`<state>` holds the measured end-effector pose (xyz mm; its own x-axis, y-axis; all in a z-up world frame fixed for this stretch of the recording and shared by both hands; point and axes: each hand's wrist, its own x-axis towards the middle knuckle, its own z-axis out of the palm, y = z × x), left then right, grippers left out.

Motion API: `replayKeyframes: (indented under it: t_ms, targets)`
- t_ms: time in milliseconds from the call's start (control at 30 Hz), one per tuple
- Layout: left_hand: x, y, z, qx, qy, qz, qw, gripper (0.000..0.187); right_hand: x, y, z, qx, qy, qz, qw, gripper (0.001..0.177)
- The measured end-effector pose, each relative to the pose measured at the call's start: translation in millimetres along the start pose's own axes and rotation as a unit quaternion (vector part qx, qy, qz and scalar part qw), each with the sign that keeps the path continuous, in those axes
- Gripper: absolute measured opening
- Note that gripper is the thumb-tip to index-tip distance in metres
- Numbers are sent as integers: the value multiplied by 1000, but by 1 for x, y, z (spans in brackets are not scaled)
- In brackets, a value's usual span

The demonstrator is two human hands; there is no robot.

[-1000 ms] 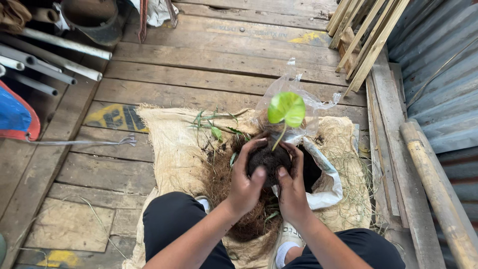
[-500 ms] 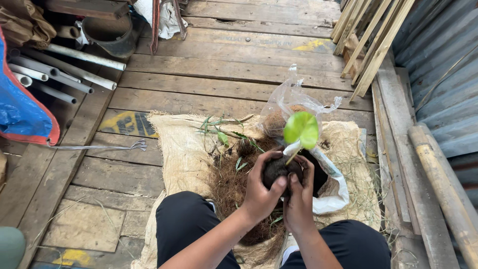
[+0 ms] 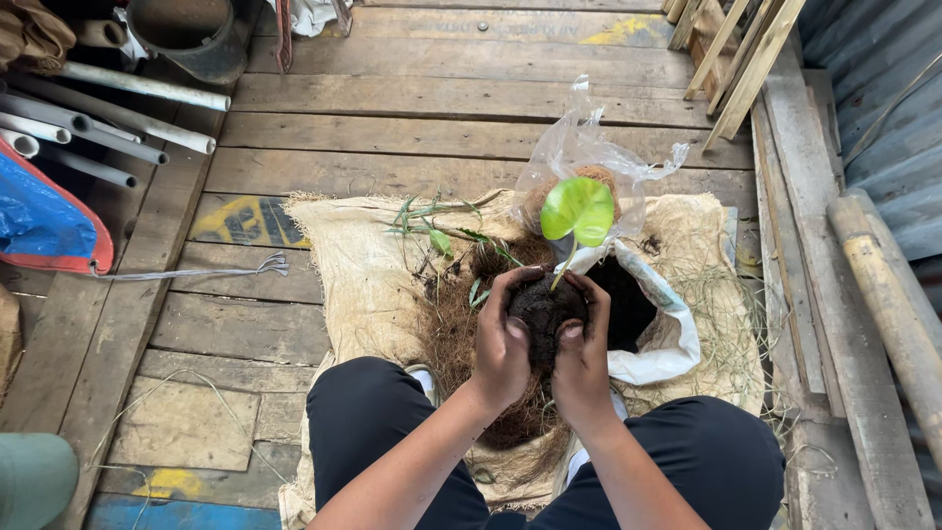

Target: The person sits on a wooden floor and packs soil around a small plant's root ball by hand. They then place the plant into a white sack and continue to gather and pack coconut coir around the root area.

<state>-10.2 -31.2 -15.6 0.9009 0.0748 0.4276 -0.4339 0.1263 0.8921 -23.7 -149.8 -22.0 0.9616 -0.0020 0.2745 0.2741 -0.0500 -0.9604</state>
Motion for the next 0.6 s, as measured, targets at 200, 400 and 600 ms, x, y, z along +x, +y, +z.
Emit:
replayKeyframes:
  t_ms: [200,400,600]
  targets:
    - [-3,-1,-5,47,28,-49,997,77,5,0,1,-26,-55,-11,998,88]
    - [-6,-4,-9,-20,0,-5,1000,75,10,-3,-1,9,-58,12,998,83]
    - [-2,-13,-9,-22,18,-57,998,66,12,-4,1,72,-88,47,992,68]
